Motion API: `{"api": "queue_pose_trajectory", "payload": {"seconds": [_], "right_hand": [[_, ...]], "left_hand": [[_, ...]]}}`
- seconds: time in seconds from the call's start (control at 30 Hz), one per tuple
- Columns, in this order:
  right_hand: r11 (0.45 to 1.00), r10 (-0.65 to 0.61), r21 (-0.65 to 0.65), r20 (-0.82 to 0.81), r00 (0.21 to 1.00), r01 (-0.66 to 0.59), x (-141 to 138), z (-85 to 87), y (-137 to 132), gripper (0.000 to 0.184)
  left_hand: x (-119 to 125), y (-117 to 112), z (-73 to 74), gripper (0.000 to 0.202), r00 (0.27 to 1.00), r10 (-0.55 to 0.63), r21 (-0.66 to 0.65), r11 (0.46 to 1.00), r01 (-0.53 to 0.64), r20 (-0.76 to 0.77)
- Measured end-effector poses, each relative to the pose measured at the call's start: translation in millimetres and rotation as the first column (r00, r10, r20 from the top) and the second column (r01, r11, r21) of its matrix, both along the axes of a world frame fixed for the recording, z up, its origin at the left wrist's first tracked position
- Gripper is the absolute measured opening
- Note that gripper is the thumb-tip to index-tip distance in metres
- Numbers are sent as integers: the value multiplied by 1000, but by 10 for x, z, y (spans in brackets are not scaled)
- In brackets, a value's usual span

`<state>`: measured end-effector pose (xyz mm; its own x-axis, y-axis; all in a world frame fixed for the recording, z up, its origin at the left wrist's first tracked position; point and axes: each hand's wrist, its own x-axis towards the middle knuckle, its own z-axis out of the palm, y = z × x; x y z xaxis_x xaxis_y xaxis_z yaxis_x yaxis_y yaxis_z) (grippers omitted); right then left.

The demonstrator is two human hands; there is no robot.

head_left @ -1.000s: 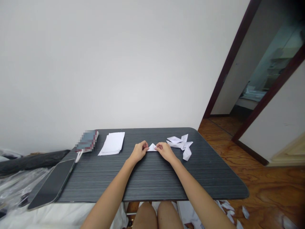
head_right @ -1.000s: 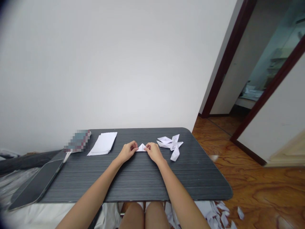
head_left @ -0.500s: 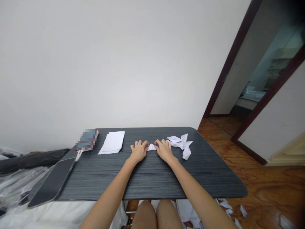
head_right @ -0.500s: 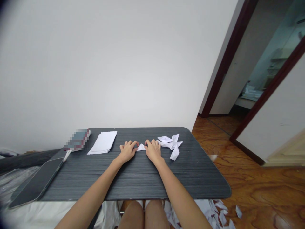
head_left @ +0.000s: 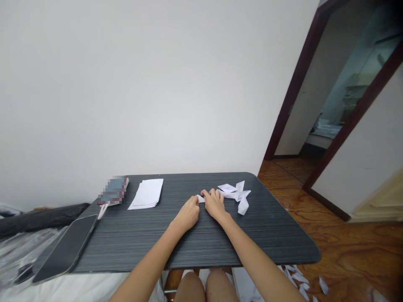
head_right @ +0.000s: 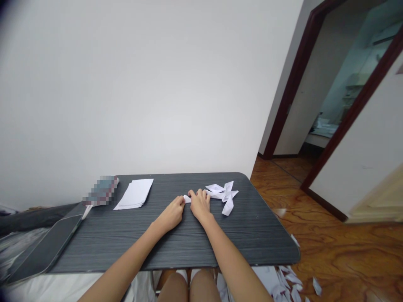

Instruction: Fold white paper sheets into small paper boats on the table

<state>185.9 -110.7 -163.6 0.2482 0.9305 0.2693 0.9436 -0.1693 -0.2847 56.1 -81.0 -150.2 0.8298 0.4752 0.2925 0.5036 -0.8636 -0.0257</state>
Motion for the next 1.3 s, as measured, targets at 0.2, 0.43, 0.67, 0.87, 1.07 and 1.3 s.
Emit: {"api": "queue_pose_trajectory", "payload": {"seconds": [0.2,0.43,0.67,0.87,1.07,1.3], "right_hand": [[1000,-3,18,-18,1000,4,-14,-2,-6,29],[990,-5,137,-114,993,20,62,-93,33,25],[964,-27,249,-269,963,97,118,-141,115,20],[984,-68,140,-267,961,109,12,-94,142,27],[994,-20,94,-292,956,49,-6,-14,173,21],[980,82,198,-310,947,-20,-23,58,97,25]], "left_hand": [[19,-30,-22,22,997,80,-7,997,-80,20],[102,190,52,22,982,176,-123,978,-167,70],[138,344,71,27,969,222,-150,967,-205,109],[108,347,-11,28,947,212,-155,972,-178,241],[133,324,-76,23,909,169,-171,979,-110,381],[177,247,-71,19,847,178,-185,978,-96,501]]}}
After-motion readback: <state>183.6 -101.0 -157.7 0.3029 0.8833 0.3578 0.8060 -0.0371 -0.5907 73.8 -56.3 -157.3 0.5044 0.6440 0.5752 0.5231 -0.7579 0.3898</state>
